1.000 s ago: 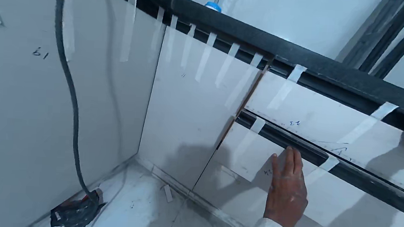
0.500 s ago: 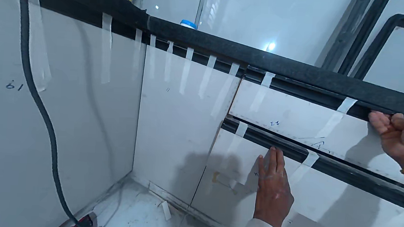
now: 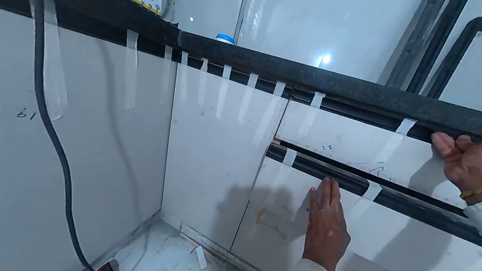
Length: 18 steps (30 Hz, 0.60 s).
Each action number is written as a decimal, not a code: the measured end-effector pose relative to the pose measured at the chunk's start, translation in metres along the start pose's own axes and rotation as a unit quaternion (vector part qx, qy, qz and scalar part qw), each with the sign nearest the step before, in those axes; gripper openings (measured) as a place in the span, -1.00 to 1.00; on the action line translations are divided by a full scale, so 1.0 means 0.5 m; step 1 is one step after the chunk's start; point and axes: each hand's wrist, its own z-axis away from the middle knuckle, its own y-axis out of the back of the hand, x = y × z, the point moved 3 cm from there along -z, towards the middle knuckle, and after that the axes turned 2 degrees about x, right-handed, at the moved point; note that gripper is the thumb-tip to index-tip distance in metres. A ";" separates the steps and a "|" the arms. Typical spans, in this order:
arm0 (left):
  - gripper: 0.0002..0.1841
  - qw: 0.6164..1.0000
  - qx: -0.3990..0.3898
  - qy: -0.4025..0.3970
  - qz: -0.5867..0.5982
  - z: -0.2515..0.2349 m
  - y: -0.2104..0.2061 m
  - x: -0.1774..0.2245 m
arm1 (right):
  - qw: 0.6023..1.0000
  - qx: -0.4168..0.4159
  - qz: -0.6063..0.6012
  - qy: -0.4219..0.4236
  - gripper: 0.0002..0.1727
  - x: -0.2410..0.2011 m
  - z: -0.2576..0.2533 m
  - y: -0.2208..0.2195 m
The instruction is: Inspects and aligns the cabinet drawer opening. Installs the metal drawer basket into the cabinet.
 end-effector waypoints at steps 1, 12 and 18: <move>-0.36 1.000 -0.003 -0.003 -0.005 -0.004 -0.002 -0.002 | 1.000 0.009 0.007 0.005 -0.74 -0.002 0.004 -0.002; -0.35 0.988 -0.114 -0.010 -0.101 -0.074 -0.036 -0.029 | 1.000 -0.021 -0.014 0.013 -0.79 0.011 0.003 0.015; -0.30 0.999 -0.041 -0.022 -0.008 -0.092 -0.048 -0.056 | 1.000 -0.018 -0.011 0.014 -0.76 -0.002 0.013 0.001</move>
